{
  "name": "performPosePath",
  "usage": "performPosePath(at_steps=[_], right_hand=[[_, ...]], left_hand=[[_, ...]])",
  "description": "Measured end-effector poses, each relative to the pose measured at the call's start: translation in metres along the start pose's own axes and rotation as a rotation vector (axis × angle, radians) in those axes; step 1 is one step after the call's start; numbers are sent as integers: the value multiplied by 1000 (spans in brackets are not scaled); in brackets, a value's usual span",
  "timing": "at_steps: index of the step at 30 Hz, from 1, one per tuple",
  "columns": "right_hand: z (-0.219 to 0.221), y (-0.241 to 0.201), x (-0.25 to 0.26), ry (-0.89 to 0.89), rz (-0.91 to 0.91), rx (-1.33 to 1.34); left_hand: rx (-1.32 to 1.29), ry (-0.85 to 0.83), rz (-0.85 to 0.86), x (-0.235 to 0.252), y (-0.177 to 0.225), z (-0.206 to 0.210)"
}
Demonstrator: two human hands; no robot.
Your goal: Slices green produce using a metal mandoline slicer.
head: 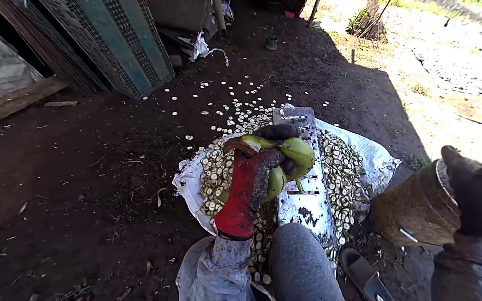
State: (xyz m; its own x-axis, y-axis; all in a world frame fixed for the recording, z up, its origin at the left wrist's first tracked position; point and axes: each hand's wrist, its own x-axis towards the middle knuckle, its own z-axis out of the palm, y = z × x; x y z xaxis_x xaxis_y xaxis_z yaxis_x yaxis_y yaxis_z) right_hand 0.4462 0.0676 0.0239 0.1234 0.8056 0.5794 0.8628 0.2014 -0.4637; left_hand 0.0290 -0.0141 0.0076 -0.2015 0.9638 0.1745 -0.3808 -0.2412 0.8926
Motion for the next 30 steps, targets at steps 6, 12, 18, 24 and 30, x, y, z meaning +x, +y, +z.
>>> performPosePath(at_steps=[6, 12, 18, 24, 30], right_hand=[[79, -199, -77, -542, -77, 794], [102, -191, -68, -294, -81, 715], [104, -176, -71, -305, 65, 1027], [133, -186, -106, -402, -26, 1159], [106, -159, -82, -627, -129, 1044]], left_hand=[[4, -60, -17, 1, -26, 26], [533, 67, -32, 14, -23, 26], [540, 6, 10, 23, -47, 33], [349, -143, -77, 15, -54, 29], [-16, -434, -46, 15, -56, 23]])
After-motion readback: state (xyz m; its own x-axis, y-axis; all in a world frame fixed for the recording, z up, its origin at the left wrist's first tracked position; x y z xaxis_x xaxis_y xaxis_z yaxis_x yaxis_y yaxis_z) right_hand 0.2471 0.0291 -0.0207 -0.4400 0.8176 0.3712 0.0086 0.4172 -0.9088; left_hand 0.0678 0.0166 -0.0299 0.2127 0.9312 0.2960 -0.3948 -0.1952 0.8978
